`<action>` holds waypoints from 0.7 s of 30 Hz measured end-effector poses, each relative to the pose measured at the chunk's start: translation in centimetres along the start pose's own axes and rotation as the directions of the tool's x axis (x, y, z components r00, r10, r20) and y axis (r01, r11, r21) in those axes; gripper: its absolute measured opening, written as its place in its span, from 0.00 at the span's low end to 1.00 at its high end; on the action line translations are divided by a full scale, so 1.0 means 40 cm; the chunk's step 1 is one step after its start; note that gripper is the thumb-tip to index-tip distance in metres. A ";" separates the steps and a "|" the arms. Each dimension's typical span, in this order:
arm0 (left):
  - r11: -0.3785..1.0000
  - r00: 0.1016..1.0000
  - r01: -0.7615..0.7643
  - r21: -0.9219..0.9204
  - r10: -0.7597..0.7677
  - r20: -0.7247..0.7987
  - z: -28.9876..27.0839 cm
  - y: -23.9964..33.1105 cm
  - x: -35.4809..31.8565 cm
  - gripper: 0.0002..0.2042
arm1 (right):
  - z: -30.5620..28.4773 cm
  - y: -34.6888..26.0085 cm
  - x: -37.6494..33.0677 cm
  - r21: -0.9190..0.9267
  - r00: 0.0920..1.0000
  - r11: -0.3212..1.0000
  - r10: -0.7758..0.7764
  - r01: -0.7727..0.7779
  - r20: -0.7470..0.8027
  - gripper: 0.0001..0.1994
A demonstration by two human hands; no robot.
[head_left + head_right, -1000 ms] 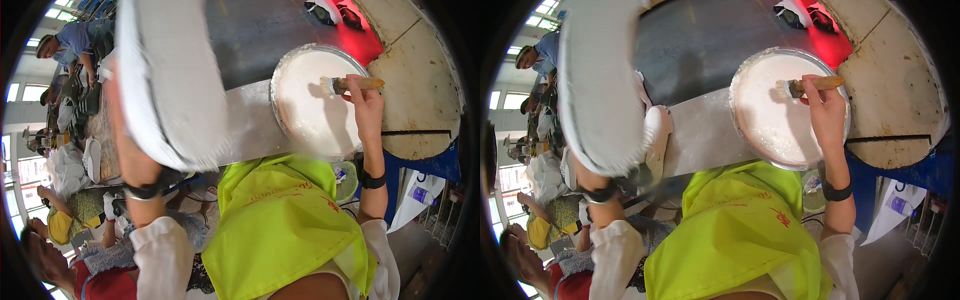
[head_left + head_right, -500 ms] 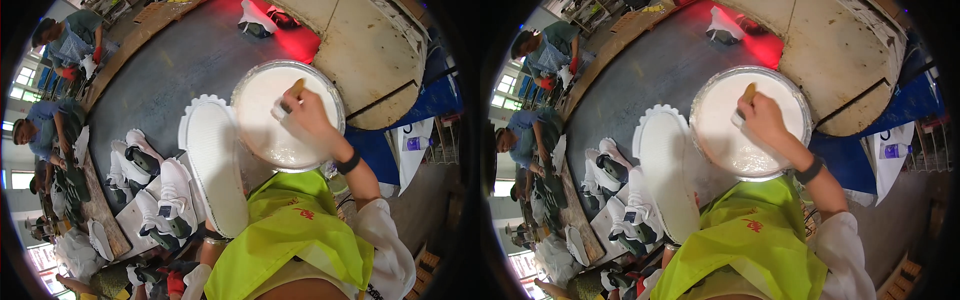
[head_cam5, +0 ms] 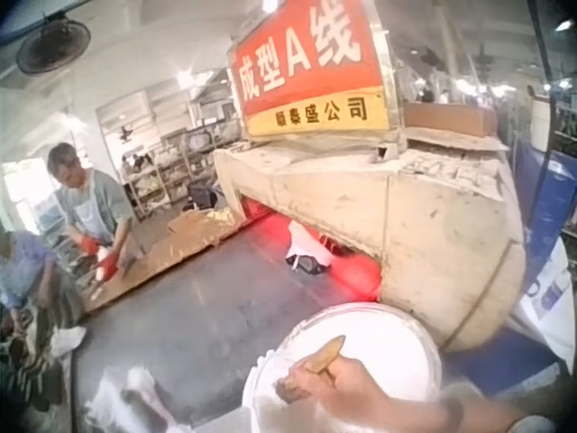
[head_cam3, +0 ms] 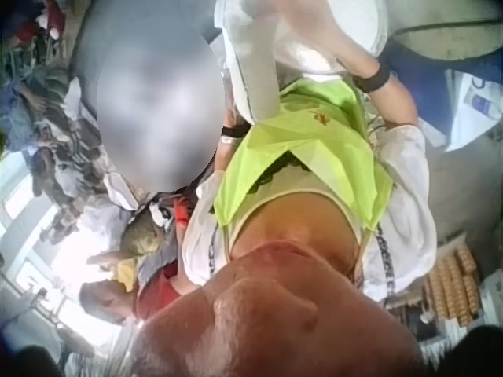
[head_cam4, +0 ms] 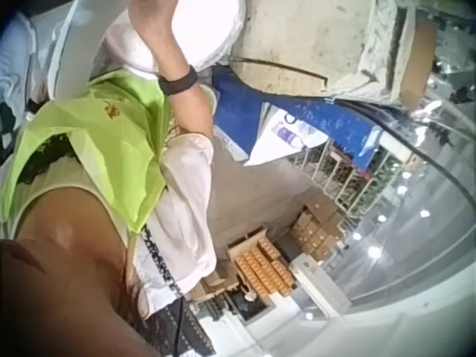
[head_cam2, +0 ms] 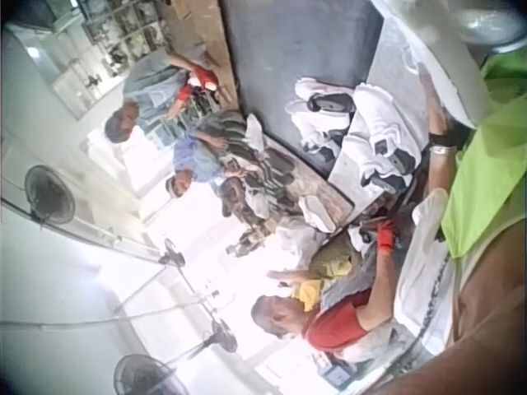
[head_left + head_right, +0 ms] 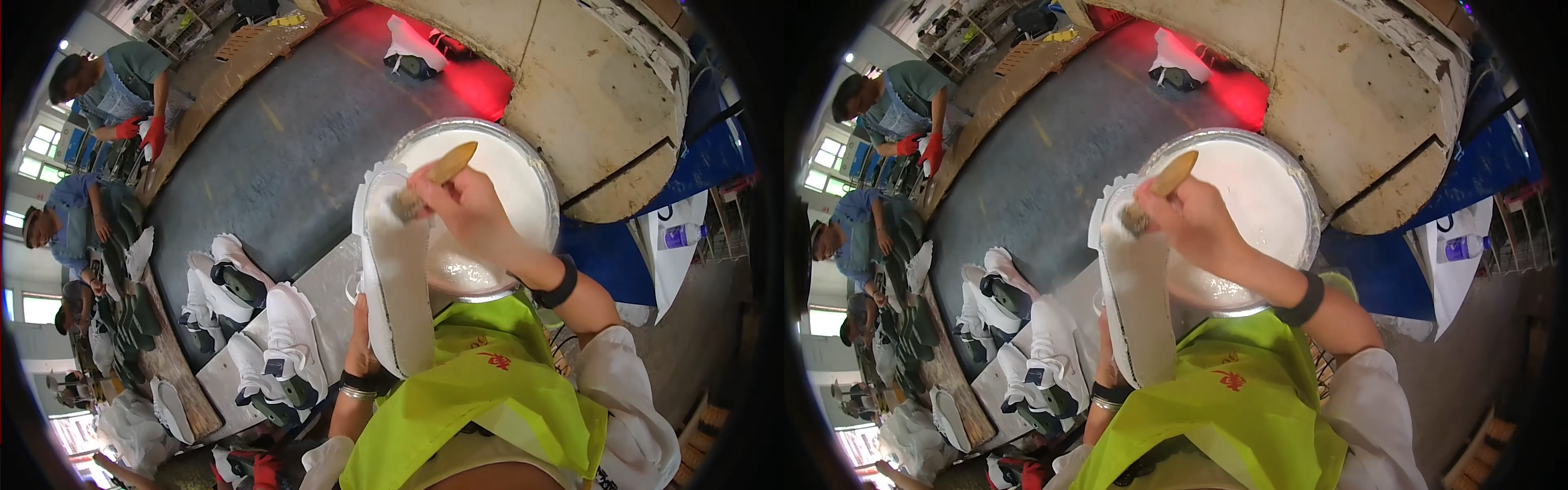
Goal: Apply adhesive to the undersides of shoe soles using a brush in a manufacturing line.
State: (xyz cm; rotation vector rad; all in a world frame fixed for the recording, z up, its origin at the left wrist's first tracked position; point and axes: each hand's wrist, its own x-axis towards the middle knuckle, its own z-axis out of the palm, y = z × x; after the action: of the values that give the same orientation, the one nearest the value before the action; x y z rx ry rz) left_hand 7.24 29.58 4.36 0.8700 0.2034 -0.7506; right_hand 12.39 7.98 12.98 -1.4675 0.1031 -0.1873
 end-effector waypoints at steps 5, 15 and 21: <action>0.998 0.998 0.058 -0.006 -0.058 0.029 0.027 0.007 -0.025 0.29 | -0.059 0.008 0.070 0.030 0.999 0.999 0.042 -0.042 0.009 0.14; 0.997 0.991 0.072 -0.024 -0.074 -0.109 -0.104 -0.041 0.009 0.28 | -0.109 0.074 -0.057 0.034 0.948 0.978 0.207 -0.204 -0.243 0.15; 0.995 0.995 0.012 -0.100 -0.022 -0.100 -0.053 -0.051 -0.035 0.25 | -0.201 0.129 -0.008 -0.801 0.976 0.594 -0.122 -0.074 -0.181 0.12</action>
State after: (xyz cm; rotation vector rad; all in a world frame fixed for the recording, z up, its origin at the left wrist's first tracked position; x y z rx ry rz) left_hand 5.12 31.06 2.37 0.8129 0.3357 -0.7075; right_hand 10.93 0.65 7.00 -2.3763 0.3933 -0.3566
